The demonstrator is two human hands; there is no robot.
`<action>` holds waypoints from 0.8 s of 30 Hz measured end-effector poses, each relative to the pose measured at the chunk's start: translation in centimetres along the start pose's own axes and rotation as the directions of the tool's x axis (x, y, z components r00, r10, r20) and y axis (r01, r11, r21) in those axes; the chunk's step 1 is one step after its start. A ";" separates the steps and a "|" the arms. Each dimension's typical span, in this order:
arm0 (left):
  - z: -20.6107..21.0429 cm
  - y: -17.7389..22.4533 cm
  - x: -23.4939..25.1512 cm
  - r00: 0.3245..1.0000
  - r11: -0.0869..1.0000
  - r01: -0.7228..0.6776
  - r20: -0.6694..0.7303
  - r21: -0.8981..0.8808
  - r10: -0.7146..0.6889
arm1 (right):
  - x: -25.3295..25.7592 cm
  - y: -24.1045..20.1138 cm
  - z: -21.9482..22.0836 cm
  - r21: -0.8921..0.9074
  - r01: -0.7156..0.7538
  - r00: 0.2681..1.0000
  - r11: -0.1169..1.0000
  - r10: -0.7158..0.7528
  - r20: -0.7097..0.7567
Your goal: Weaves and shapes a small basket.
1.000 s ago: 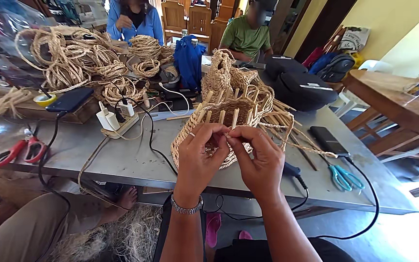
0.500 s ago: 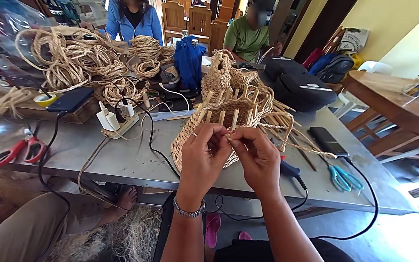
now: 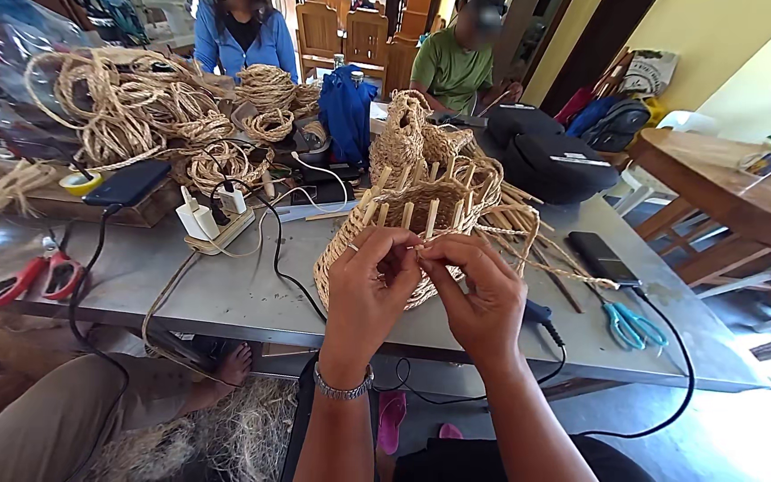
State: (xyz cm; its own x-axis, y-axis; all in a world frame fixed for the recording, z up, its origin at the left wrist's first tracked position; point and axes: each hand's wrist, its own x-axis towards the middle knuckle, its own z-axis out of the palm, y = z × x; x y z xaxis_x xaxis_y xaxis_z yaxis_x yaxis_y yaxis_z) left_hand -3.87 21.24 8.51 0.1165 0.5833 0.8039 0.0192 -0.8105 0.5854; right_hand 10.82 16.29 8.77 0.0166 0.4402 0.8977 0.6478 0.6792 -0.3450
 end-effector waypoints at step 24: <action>0.3 2.1 -0.1 0.955 0.962 0.254 0.186 -0.098 -0.233 | -0.9 0.1 -0.2 0.178 -0.133 0.973 0.975 0.162 -0.164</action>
State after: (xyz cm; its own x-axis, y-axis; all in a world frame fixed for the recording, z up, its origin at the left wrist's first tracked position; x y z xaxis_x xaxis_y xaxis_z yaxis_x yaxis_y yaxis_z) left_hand -3.55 19.44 9.65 0.2912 0.7357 0.6115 -0.0491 -0.6268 0.7776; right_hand 11.03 15.81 7.98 0.2460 0.4426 0.8623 0.4935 0.7085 -0.5045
